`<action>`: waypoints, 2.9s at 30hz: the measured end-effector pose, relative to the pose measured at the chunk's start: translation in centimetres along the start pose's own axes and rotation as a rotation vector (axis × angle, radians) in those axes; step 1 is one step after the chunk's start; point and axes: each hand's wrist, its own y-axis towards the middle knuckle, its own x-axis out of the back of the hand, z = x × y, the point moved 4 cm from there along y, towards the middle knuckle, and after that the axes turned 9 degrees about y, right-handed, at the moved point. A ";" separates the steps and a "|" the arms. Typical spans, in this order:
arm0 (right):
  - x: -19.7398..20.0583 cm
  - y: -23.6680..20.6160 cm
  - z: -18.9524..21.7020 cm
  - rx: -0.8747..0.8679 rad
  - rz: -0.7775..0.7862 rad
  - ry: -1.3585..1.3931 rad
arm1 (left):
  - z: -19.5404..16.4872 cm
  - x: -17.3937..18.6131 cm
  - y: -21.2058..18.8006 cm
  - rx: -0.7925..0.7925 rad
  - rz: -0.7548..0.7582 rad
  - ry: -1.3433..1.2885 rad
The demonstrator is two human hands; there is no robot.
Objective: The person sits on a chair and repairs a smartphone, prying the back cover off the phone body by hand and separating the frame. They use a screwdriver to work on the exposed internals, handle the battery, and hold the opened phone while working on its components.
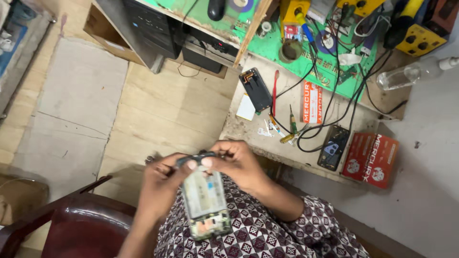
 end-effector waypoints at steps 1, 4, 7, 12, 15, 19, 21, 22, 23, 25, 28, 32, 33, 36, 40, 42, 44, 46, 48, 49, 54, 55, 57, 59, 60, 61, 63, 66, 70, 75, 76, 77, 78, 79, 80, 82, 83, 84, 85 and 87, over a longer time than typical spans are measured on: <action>0.2 0.2 -0.6 -0.006 0.014 -0.075 | 0.3 0.3 0.0 0.001 -0.032 0.017; 2.6 1.4 -2.0 0.029 -0.017 -0.112 | 1.2 0.8 0.5 -0.014 -0.121 -0.129; 8.4 4.2 -2.7 0.123 -0.201 -0.275 | 1.8 1.7 1.1 -0.051 -0.197 -0.231; 18.6 7.2 -0.7 0.409 -0.581 -1.115 | 2.7 3.6 1.3 -0.067 -0.284 -0.304; 20.4 8.2 -0.9 0.389 -0.640 -1.312 | 2.9 4.9 1.0 -0.062 -0.317 -0.333; 20.3 9.7 -1.2 0.192 -0.723 -1.390 | 3.2 6.6 0.4 -0.028 -0.375 -0.351; 19.8 10.1 -1.1 0.194 -0.731 -1.451 | 3.2 7.4 0.1 -0.032 -0.376 -0.403; 19.5 10.2 -1.1 0.195 -0.737 -1.481 | 3.1 7.9 -0.2 -0.052 -0.372 -0.427; 19.5 10.3 -1.0 0.182 -0.752 -1.474 | 3.1 8.3 -0.4 -0.068 -0.369 -0.451; 19.5 10.1 -1.0 0.151 -0.786 -1.455 | 3.4 9.0 -0.8 -0.029 -0.388 -0.447; 19.0 9.5 -0.6 0.307 -0.785 -1.506 | 3.6 9.7 -0.6 -0.019 -0.392 -0.476; 19.6 8.5 -0.6 0.226 -0.887 -1.464 | 3.8 10.3 0.0 -0.043 -0.377 -0.499; 19.7 8.4 -0.6 0.254 -0.882 -1.472 | 3.9 10.3 0.3 -0.044 -0.364 -0.498; 20.2 8.3 -0.8 0.283 -0.893 -1.498 | 4.1 10.4 0.9 -0.042 -0.337 -0.473; 20.4 8.5 -0.9 0.267 -0.939 -1.479 | 4.2 10.0 2.2 -0.092 -0.286 -0.465; 20.0 8.2 -0.9 0.288 -0.938 -1.448 | 4.3 9.6 3.1 -0.096 -0.253 -0.475; 18.8 7.6 -0.6 0.315 -0.929 -1.423 | 4.6 9.0 3.8 -0.065 -0.226 -0.473; 16.4 6.8 -0.4 0.352 -0.908 -1.394 | 4.7 8.3 4.9 -0.028 -0.285 -0.369; 13.4 6.0 0.1 0.426 -0.809 -1.334 | 4.6 7.3 6.3 0.021 -0.308 -0.267; 11.6 5.7 0.4 0.462 -0.757 -1.300 | 4.5 6.9 7.0 0.051 -0.302 -0.215; 3.4 4.6 1.2 0.479 -0.545 -1.116 | 1.9 5.9 9.5 -0.073 -0.031 -0.320; 2.1 4.4 1.3 0.454 -0.502 -1.077 | 1.5 6.1 9.8 -0.046 -0.006 -0.296; -0.4 4.5 1.7 0.506 -0.391 -1.056 | 0.9 6.7 10.4 0.002 0.046 -0.246; -2.1 4.6 2.2 0.542 -0.306 -1.077 | 0.3 7.6 10.4 0.004 0.104 -0.200; -2.8 4.7 2.3 0.548 -0.277 -1.107 | 0.2 8.0 10.4 0.007 0.140 -0.177; -3.5 4.8 2.4 0.552 -0.253 -1.139 | 0.2 8.6 10.3 0.036 0.121 -0.106; -4.1 5.3 2.0 0.396 -0.251 -1.123 | 0.4 9.5 10.5 0.083 0.094 0.035; -4.4 5.7 1.4 0.344 -0.219 -1.004 | 1.0 10.2 11.2 0.164 0.117 -0.164; -1.9 5.2 0.8 0.511 -0.196 -0.874 | 2.2 11.2 11.9 0.120 0.083 -0.121; 9.4 7.0 -0.9 0.227 -0.884 -0.912 | 2.6 12.7 12.0 0.084 0.100 -0.333; 10.7 7.7 -1.4 0.226 -0.904 -1.026 | 2.5 13.0 11.9 0.071 0.094 -0.342; 11.7 8.3 -1.9 0.223 -0.919 -1.141 | 2.5 13.3 11.7 0.059 0.086 -0.352; 12.3 9.0 -2.4 0.223 -0.926 -1.254 | 2.4 13.6 11.5 0.046 0.072 -0.362; 12.7 9.8 -3.1 0.187 -0.942 -1.287 | 2.3 13.9 11.4 0.047 0.060 -0.383; 12.8 10.6 -3.6 0.151 -0.956 -1.320 | 2.3 14.3 11.2 0.048 0.046 -0.404; 12.5 11.4 -4.4 0.049 -0.970 -1.379 | 2.4 14.9 10.7 0.032 0.028 -0.438; 12.4 11.8 -4.7 -0.011 -0.962 -1.403 | 2.4 15.3 10.4 0.010 0.016 -0.450; 12.3 12.1 -4.8 -0.069 -0.956 -1.428 | 2.4 15.9 10.2 -0.014 0.006 -0.463; 12.2 12.3 -4.9 -0.079 -0.962 -1.414 | 2.7 16.4 10.0 0.004 -0.007 -0.462; 12.3 12.6 -5.1 -0.096 -0.968 -1.383 | 3.2 17.7 9.6 0.037 -0.039 -0.460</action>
